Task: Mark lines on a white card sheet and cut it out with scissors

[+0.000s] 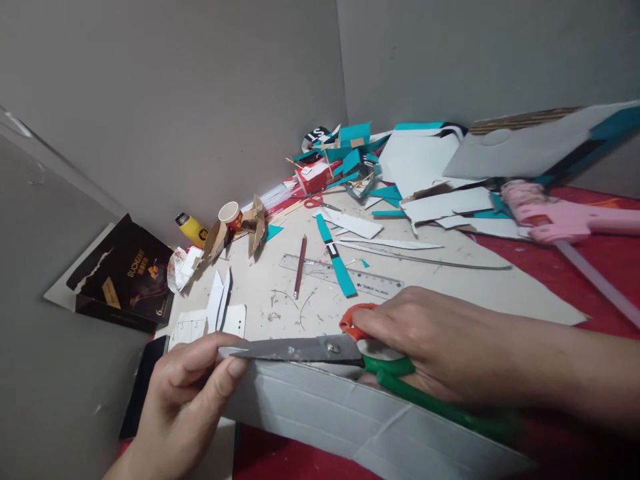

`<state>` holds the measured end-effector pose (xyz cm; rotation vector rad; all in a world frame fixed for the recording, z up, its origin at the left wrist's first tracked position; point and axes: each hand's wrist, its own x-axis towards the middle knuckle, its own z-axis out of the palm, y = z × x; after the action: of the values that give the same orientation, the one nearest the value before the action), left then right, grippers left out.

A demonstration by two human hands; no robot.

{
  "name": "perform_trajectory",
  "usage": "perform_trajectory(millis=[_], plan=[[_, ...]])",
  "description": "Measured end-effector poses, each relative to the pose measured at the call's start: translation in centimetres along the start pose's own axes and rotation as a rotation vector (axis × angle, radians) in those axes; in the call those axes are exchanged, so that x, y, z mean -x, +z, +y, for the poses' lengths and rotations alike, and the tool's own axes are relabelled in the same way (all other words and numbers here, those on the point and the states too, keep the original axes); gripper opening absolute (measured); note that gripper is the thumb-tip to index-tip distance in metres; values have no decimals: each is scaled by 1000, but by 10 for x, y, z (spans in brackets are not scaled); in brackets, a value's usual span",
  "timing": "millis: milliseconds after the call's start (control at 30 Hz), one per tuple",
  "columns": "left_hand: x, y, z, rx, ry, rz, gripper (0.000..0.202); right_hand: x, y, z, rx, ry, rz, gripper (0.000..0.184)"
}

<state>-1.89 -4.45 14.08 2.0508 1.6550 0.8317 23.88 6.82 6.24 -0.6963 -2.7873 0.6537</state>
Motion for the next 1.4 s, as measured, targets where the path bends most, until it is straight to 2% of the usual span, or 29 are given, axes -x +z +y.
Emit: perform_trajectory(millis=[367, 767, 1100, 1400], plan=[[2, 2, -1, 6, 8, 9, 16, -1, 9, 4, -9, -33, 0, 29], [0, 7, -12, 64, -74, -38, 20, -2, 8, 1, 30, -2, 31, 24], [-2, 6, -6, 110, -126, -19, 22, -2, 3, 1, 50, 28, 59, 29], [-3, 7, -6, 155, -191, -14, 23, 0, 1, 5, 50, -3, 104, 31]])
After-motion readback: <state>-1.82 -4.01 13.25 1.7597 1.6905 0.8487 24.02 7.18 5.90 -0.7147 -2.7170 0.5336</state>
